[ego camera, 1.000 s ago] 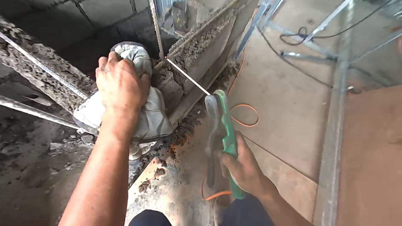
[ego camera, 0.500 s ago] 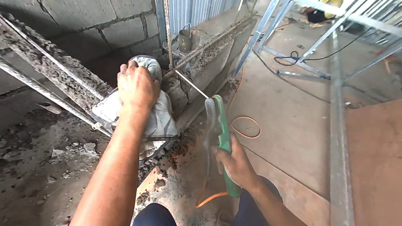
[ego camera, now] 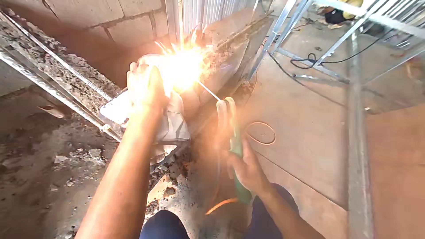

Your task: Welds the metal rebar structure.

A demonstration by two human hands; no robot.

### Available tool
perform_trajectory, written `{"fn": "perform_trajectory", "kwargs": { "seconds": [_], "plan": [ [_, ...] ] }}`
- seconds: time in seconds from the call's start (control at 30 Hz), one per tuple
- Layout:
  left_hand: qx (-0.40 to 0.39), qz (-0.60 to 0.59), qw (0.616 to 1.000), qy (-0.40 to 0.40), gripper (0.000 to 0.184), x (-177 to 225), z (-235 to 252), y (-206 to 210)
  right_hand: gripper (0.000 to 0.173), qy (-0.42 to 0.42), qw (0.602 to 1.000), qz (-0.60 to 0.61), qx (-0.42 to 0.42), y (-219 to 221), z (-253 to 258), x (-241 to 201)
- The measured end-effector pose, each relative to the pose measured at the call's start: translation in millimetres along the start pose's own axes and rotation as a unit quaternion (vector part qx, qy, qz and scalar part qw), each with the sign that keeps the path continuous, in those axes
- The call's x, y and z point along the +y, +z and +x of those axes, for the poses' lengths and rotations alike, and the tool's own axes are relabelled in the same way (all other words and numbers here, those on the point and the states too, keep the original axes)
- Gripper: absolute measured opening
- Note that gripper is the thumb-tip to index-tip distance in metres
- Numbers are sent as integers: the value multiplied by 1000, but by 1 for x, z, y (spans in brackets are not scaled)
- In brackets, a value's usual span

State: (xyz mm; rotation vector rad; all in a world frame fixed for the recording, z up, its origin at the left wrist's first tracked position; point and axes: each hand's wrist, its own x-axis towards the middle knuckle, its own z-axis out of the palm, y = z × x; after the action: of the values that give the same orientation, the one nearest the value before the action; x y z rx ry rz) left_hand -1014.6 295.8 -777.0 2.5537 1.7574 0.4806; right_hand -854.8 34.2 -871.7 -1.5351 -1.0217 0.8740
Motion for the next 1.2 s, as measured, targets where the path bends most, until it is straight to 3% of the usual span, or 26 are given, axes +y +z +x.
{"fn": "perform_trajectory", "kwargs": {
  "seconds": [0.07,0.3,0.47,0.53,0.6,0.7,0.77,0.87,0.97,1.03,1.1,1.17,1.2],
  "plan": [
    [-5,-2,1000,-1,47,0,-1,-3,59,7,1000,-7,2,1,1,-1],
    [6,-20,1000,-12,44,-1,5,3,54,3,1000,5,4,2,1,1],
    [14,-18,1000,-15,41,-1,6,5,43,-4,994,104,-23,-1,4,2],
    [15,-14,1000,-11,40,-2,6,5,47,-5,998,57,-16,-6,6,2],
    [16,-18,1000,-8,39,-2,5,5,55,-10,998,-69,6,-12,8,2],
    [16,-15,1000,-8,39,-2,5,5,53,-22,985,-172,21,-14,9,4],
    [19,-13,1000,-6,39,-3,5,6,52,-17,994,-107,10,-13,8,5],
    [19,-10,1000,-7,38,-2,6,6,42,1,995,95,-25,-10,8,2],
    [16,-5,1000,-8,38,-2,7,6,34,13,985,166,-40,-11,7,-3],
    [37,-32,999,3,37,-7,1,10,37,1,990,137,-38,-13,8,0],
    [69,-143,987,9,33,-18,-22,20,46,-21,997,67,-28,-15,9,3],
    [-9,-176,984,-39,36,-12,-35,3,51,-27,1000,-3,-11,-14,10,5],
    [-8,-139,990,-34,37,-10,-28,2,50,-30,999,-17,-8,-12,9,6]
  ]
}}
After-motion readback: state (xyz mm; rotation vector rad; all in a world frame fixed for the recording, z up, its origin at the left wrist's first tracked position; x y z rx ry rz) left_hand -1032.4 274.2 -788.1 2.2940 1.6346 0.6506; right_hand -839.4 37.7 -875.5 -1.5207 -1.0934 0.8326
